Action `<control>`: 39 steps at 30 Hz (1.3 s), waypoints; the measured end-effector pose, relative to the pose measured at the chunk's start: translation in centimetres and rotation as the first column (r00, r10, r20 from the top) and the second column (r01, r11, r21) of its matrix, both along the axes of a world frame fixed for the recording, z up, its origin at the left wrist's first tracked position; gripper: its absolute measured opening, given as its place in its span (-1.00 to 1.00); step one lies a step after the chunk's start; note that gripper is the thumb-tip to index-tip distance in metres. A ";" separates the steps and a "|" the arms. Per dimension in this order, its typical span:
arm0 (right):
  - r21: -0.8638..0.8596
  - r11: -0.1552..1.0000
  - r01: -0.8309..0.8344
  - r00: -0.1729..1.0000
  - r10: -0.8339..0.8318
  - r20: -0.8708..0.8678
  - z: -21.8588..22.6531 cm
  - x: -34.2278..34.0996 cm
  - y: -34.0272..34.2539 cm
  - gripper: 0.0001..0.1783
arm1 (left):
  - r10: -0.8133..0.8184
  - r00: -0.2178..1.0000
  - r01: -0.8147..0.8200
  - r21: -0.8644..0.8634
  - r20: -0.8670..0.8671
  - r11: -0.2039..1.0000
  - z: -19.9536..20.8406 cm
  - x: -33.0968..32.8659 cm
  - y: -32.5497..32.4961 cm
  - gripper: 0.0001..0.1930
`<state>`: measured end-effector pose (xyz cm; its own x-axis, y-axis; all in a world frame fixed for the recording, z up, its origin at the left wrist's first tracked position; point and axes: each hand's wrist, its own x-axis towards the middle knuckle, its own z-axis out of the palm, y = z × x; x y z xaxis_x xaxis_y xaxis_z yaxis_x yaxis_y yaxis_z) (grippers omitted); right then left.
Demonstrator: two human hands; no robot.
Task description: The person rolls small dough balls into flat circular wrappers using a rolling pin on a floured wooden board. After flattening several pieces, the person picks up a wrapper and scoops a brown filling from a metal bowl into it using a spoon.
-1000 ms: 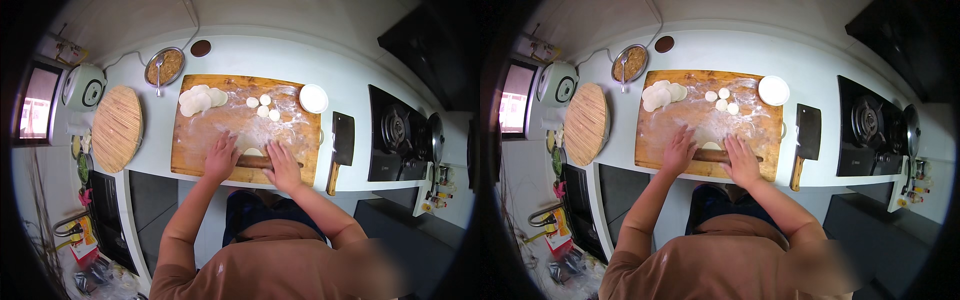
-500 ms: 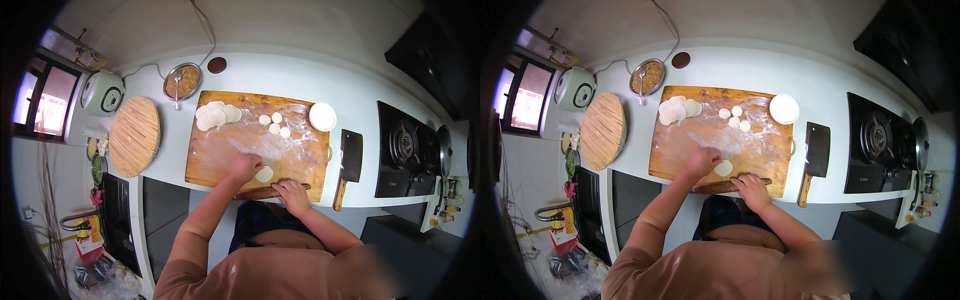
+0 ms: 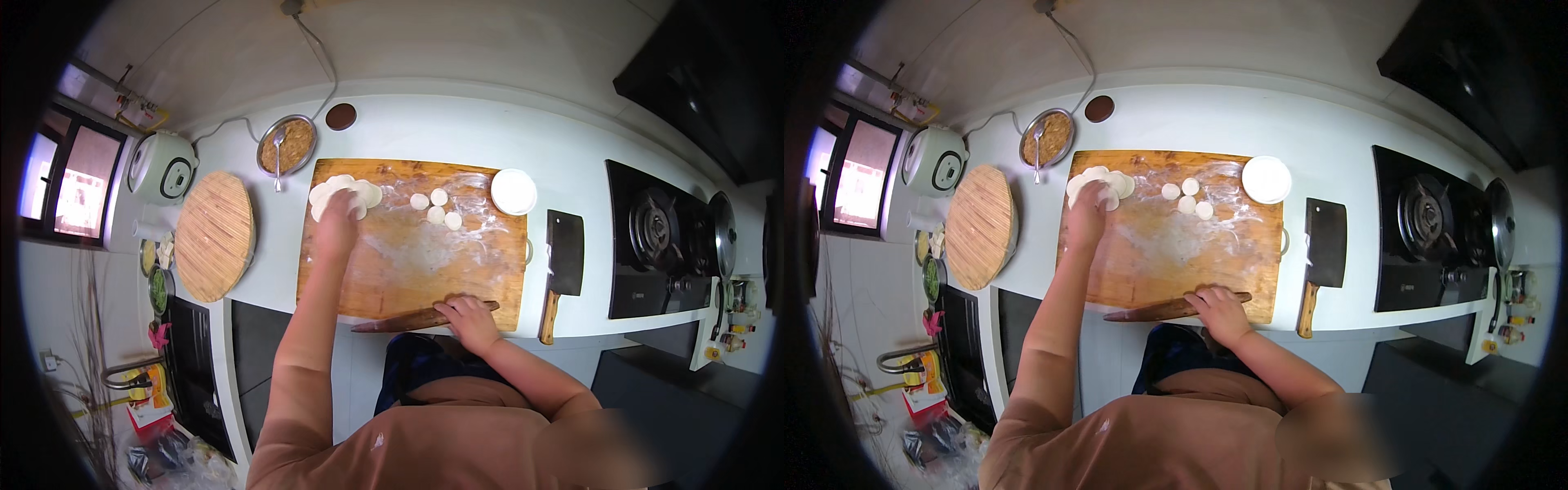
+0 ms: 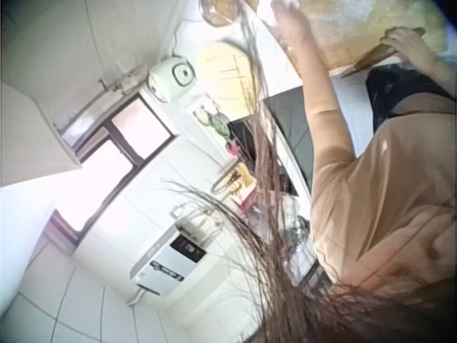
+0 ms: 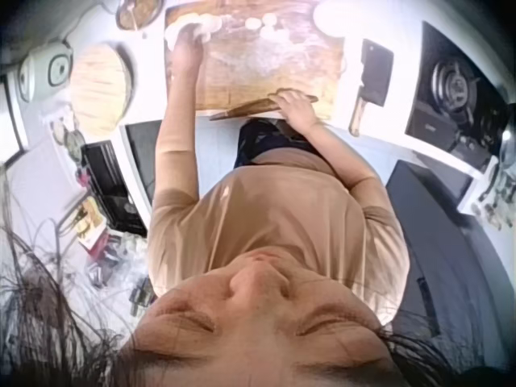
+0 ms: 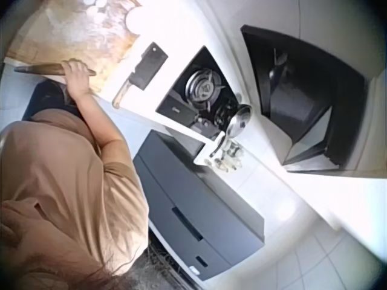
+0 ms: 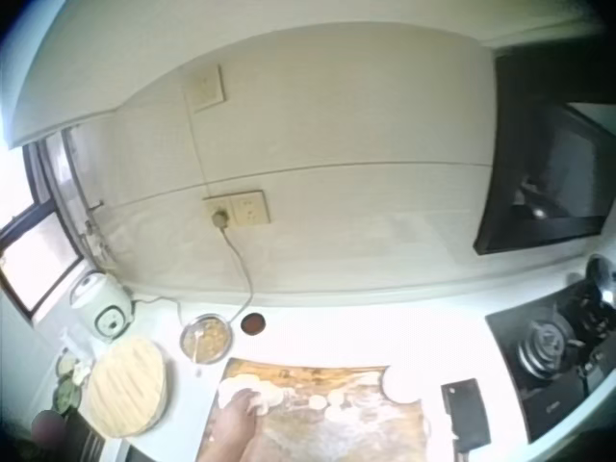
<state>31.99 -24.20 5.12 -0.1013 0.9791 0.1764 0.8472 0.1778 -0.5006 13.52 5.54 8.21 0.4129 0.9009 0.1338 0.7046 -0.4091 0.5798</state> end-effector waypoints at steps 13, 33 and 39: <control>-0.006 1.000 0.008 0.999 -0.008 0.036 0.2 -0.1 0.2 -0.54 | -0.458 0.851 0.449 -0.094 -0.257 0.888 -5.1 5.1 -6.4 -0.44; -0.075 0.992 0.103 0.987 -0.093 0.129 0.5 2.8 6.7 -0.36 | -0.291 0.920 0.306 0.019 -0.264 0.952 -4.2 -2.8 -14.0 -0.23; -0.054 0.964 0.262 0.938 -0.241 0.249 0.4 3.4 11.9 -0.26 | -0.181 0.950 0.215 0.112 -0.256 0.970 -4.8 0.7 -8.4 -0.24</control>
<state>35.35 -12.29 5.49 0.1211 0.9884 0.0921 0.9549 -0.0907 -0.2828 14.24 -2.90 3.46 0.6165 0.7775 0.1240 0.7134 -0.6182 0.3300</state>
